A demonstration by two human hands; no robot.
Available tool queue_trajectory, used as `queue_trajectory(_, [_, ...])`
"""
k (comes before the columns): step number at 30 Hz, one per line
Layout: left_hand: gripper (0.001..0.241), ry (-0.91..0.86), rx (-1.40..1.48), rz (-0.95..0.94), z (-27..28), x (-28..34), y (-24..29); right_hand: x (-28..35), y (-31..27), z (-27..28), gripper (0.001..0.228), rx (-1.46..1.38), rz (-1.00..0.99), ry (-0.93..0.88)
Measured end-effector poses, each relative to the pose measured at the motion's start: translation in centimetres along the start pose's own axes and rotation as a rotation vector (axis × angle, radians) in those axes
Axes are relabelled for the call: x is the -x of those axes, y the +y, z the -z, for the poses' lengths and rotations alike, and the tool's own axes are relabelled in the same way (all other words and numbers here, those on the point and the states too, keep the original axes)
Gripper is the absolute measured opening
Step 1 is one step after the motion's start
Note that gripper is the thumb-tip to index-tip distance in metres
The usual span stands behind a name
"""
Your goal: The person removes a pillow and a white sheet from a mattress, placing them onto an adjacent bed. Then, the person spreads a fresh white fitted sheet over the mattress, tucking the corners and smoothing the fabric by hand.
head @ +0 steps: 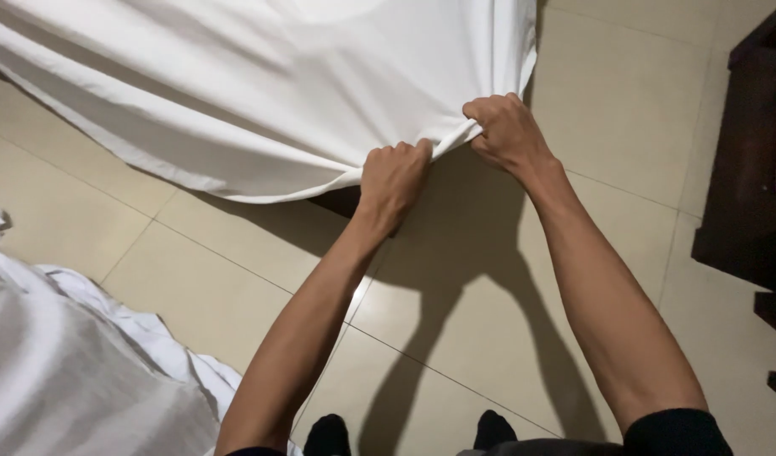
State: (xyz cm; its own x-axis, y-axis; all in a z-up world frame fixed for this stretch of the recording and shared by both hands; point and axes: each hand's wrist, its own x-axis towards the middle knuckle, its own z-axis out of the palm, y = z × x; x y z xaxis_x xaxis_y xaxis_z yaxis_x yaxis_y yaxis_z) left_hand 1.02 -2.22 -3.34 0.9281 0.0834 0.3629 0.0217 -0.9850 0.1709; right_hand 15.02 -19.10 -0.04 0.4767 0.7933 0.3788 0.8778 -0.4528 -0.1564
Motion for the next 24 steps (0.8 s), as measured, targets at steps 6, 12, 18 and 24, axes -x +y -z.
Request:
queue_trajectory(6, [0.023, 0.140, 0.164, -0.001, -2.6, -1.9, 1.6, 1.4, 1.6, 0.6, 0.016, -0.041, -0.009, 0.086])
queue_trajectory(12, [0.049, 0.123, 0.166, -0.088, -3.7, -0.4, -0.3, 1.2, 2.1, -2.5, 0.025, 0.067, -0.087, 0.071])
queue_trajectory(18, [0.028, 0.077, 0.202, -0.002, -2.8, 1.5, -3.3, -0.3, -2.1, -4.9, 0.079, 0.059, 0.049, 0.137])
queue_trajectory(24, [0.043, 0.134, 0.077, 0.055, -1.0, 2.1, -3.6, -2.2, -6.3, -6.4, 0.061, 0.014, 0.123, 0.196])
